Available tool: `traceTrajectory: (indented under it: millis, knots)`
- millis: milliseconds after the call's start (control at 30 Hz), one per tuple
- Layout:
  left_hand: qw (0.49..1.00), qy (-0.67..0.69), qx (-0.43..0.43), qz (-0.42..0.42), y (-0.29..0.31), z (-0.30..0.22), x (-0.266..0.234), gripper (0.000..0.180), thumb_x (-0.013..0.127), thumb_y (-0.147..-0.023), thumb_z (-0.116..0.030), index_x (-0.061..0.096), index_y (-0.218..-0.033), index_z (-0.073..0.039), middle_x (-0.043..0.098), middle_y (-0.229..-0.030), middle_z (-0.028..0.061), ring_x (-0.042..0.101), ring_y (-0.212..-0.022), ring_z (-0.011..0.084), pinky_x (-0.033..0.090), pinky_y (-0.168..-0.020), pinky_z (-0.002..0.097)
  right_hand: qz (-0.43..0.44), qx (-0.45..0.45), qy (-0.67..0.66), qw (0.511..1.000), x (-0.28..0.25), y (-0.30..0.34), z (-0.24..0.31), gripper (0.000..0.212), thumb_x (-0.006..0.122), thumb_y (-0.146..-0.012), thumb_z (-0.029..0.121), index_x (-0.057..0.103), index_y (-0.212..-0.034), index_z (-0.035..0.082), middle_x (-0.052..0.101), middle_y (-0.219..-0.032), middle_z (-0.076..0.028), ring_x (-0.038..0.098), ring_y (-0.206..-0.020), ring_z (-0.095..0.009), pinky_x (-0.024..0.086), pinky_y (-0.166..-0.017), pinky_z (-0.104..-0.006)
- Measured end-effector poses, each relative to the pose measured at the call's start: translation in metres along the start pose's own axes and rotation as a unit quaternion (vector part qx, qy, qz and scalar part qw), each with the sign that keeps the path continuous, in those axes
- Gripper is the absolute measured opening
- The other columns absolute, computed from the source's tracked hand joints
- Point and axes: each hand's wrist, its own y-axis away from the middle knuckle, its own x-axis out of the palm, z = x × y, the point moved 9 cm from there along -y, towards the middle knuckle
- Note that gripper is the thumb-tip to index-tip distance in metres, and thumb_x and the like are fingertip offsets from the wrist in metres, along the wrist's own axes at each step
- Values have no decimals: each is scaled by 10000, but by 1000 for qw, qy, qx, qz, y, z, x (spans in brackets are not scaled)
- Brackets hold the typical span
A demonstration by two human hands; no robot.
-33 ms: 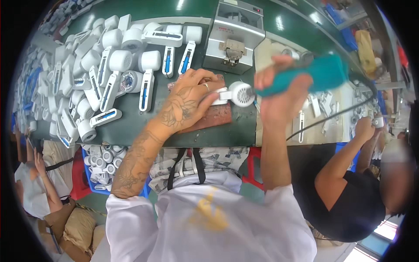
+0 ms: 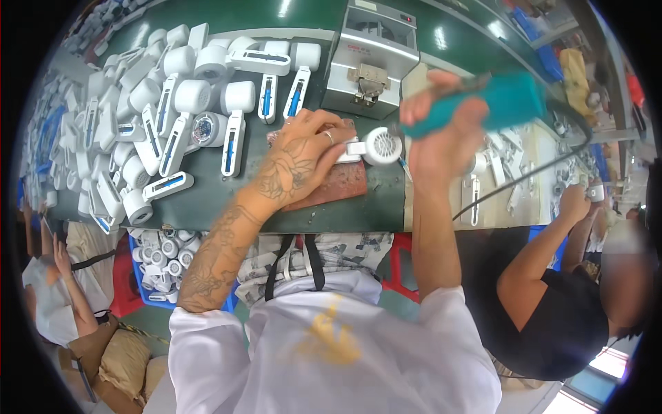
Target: Assembling components of portable hair dryers using an electric screwdriver at a factory assembly line.
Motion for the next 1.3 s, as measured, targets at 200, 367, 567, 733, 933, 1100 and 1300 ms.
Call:
traceTrajectory:
  millis: [200, 367, 567, 733, 933, 1100, 1300]
  knots:
    - [997, -14, 51, -62, 7, 2, 3, 294, 684, -919, -185, 712, -1197, -94, 680, -1198, 63, 610, -1032, 285, 504, -936, 402, 23, -85, 134, 987, 31, -49, -16, 698, 545, -968, 643, 605, -1029, -50, 561, -689, -54, 572, -615, -174, 459, -572, -302]
    - [997, -2, 56, -48, 5, 2, 4, 342, 670, -931, -305, 699, -1189, -82, 672, -1166, 70, 593, -1069, 260, 450, -965, 396, 56, -95, 128, 986, 37, -52, -38, 607, 565, -992, 580, 574, -963, -26, 561, -684, -57, 573, -614, -178, 467, -584, -308]
    - [998, -18, 39, -44, 5, 6, 4, 361, 740, -875, -254, 713, -1197, -94, 678, -1164, 73, 607, -1043, 288, 486, -924, 410, 53, -68, 125, 988, 36, -50, -39, 574, 559, -1006, 554, 566, -956, -18, 550, -675, -65, 568, -607, -183, 462, -576, -315]
    - [997, -11, 45, -59, 4, 4, 3, 363, 747, -862, -236, 712, -1189, -83, 680, -1145, 79, 605, -1019, 296, 488, -914, 416, 50, 10, 87, 995, 28, -21, -27, 638, 511, -1017, 579, 576, -996, -56, 526, -666, -66, 540, -591, -187, 452, -568, -338]
    - [997, 5, 47, -59, 3, 4, 2, 364, 745, -864, -235, 709, -1190, -78, 681, -1129, 85, 603, -1005, 303, 489, -908, 419, 73, 11, 100, 992, 38, -6, -25, 637, 488, -1033, 559, 583, -1020, -71, 538, -672, -74, 540, -588, -185, 457, -561, -328]
    - [997, 4, 47, -54, 3, 3, 3, 359, 738, -871, -234, 707, -1193, -78, 680, -1109, 87, 603, -1005, 309, 486, -910, 422, 88, 9, 102, 991, 36, -4, -32, 634, 500, -1027, 563, 585, -1023, -66, 544, -673, -76, 547, -588, -182, 457, -550, -316]
    - [998, 2, 40, -45, 3, 4, 6, 369, 726, -881, -241, 689, -1205, -70, 671, -1124, 90, 596, -1007, 318, 479, -918, 429, 84, 43, 95, 991, 30, 2, -48, 623, 526, -1003, 594, 560, -981, -28, 547, -680, -81, 545, -594, -191, 471, -569, -331]
